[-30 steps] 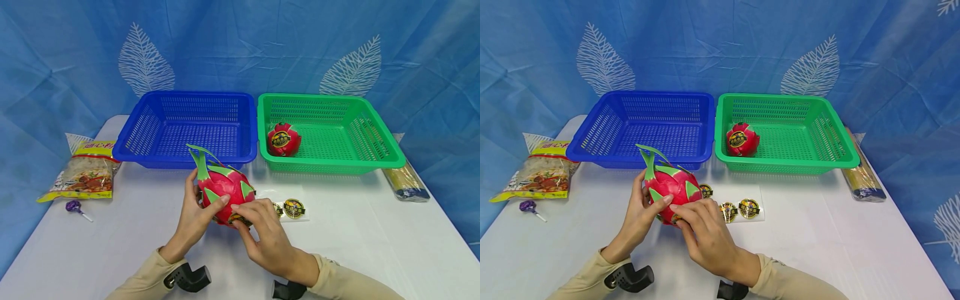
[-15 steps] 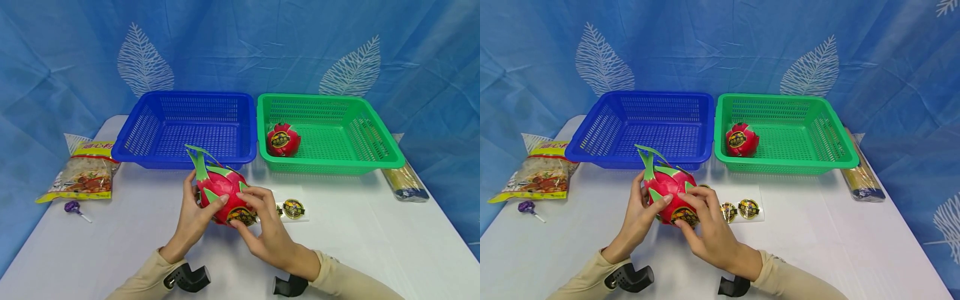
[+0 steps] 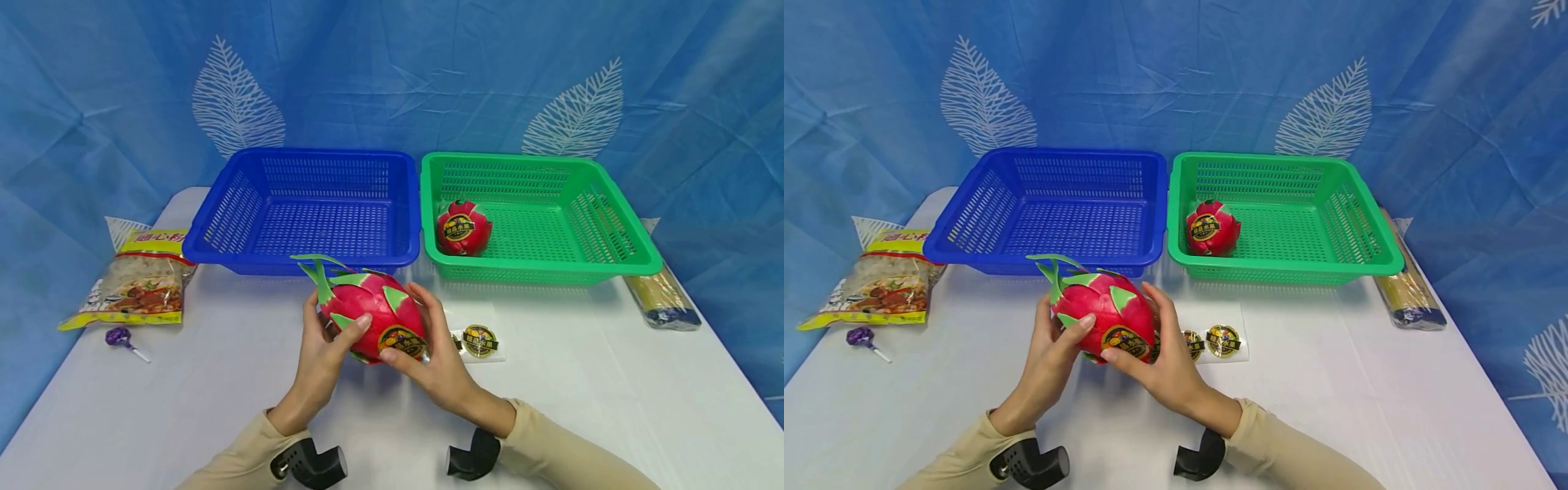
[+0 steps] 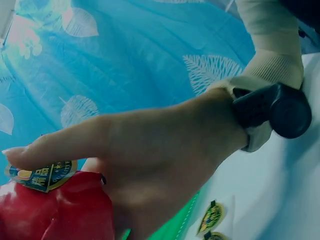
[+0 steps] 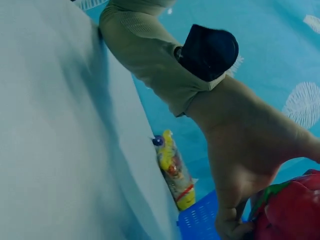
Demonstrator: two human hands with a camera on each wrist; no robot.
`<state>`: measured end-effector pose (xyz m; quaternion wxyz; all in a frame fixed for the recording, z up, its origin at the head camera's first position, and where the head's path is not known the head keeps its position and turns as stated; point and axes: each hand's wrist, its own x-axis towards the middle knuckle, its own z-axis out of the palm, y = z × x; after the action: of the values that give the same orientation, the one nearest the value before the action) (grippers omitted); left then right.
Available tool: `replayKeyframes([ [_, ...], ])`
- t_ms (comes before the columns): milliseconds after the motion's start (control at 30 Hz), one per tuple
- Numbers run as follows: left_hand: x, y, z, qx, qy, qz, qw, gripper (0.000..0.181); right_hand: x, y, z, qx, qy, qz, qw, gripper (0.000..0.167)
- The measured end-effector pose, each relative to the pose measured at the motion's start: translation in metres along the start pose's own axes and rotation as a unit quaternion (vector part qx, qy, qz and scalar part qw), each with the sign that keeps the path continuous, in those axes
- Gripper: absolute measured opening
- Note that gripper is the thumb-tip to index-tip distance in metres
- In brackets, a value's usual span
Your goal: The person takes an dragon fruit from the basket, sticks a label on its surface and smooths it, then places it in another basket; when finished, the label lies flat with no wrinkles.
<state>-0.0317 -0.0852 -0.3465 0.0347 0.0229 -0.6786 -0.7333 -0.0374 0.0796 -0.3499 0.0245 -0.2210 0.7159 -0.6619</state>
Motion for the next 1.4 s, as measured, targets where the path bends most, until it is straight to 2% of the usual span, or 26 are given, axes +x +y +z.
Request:
replayKeyframes([
  [133, 0.007, -0.037, -0.004, -0.003, -0.012, 0.018, 0.9998, 0.076, 0.000, 0.005, 0.000, 0.021, 0.006, 0.014, 0.9997, 0.077],
  [200, 0.009, -0.047, -0.005, 0.004, -0.015, 0.024, 0.9996, 0.077, 0.001, 0.005, 0.001, 0.027, 0.010, 0.022, 0.9994, 0.077],
  [367, -0.001, -0.018, 0.003, 0.007, -0.010, 0.022, 0.9997, 0.076, 0.001, 0.006, 0.002, 0.031, 0.020, 0.040, 0.9985, 0.076],
  [400, -0.003, -0.011, 0.005, 0.006, -0.010, 0.015, 0.9998, 0.076, 0.001, 0.006, 0.003, 0.028, 0.022, 0.042, 0.9985, 0.076],
  [533, -0.007, 0.001, 0.007, 0.009, -0.011, -0.014, 0.9998, 0.074, 0.002, 0.005, 0.003, 0.017, 0.024, 0.044, 0.9986, 0.073],
  [600, -0.007, 0.003, 0.007, 0.009, -0.012, -0.020, 0.9997, 0.074, 0.001, 0.005, 0.003, 0.015, 0.023, 0.045, 0.9986, 0.072],
  [800, -0.006, 0.000, 0.008, 0.024, -0.005, -0.003, 0.9997, 0.073, 0.000, 0.003, 0.001, 0.039, -0.004, 0.051, 0.9979, 0.065],
  [933, -0.006, 0.001, 0.009, 0.022, 0.000, -0.005, 0.9997, 0.070, 0.000, 0.000, -0.001, 0.050, -0.020, 0.066, 0.9964, 0.059],
  [1167, -0.005, -0.001, 0.007, 0.031, -0.002, -0.007, 0.9995, 0.069, 0.004, -0.005, -0.005, 0.147, -0.065, 0.092, 0.9827, 0.052],
  [1400, -0.005, 0.000, 0.006, 0.023, -0.002, -0.005, 0.9997, 0.068, 0.005, -0.006, -0.008, 0.178, -0.091, 0.108, 0.9738, 0.050],
])
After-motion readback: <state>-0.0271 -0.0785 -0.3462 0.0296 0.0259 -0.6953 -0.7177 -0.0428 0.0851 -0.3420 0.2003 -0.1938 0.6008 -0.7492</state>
